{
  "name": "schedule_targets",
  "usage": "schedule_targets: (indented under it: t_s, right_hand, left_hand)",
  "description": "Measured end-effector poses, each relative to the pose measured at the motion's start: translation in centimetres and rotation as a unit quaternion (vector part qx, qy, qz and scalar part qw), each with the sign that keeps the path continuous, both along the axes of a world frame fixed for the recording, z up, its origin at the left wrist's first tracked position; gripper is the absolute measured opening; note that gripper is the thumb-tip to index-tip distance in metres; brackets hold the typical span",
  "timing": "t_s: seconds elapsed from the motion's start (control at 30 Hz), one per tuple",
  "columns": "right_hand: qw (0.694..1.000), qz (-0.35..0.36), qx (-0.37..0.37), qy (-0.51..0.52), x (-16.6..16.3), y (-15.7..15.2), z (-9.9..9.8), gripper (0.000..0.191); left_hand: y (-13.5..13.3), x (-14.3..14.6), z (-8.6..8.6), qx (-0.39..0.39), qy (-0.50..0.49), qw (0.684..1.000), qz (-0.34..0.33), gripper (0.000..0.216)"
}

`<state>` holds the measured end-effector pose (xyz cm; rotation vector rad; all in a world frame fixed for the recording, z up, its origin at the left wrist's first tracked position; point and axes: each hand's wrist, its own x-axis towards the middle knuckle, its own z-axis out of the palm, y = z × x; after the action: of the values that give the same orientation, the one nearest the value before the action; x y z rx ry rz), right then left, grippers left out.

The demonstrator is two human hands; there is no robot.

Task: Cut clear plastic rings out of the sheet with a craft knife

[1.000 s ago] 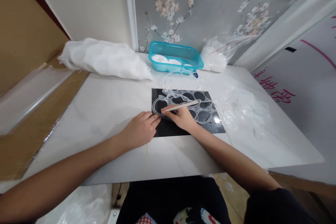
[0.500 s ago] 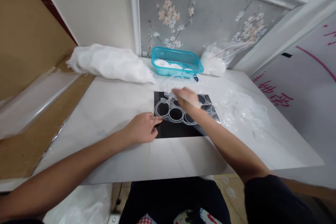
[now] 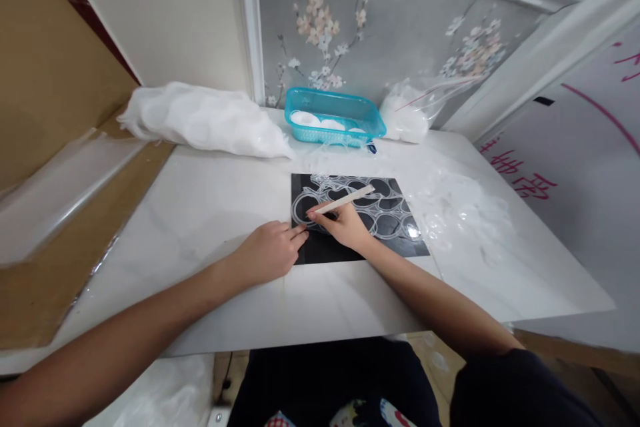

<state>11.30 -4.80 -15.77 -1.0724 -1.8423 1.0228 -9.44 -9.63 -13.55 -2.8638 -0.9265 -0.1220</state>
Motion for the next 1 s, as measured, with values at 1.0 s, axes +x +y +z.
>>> schedule_targets:
  t_s: [1.0]
  right_hand:
    - [0.938, -0.282, 0.177, 0.091, 3.0, 6.3, 8.7, 0.032]
  left_hand:
    - [1.7, -1.1, 2.0, -0.297, -0.133, 0.935, 0.140, 0.041]
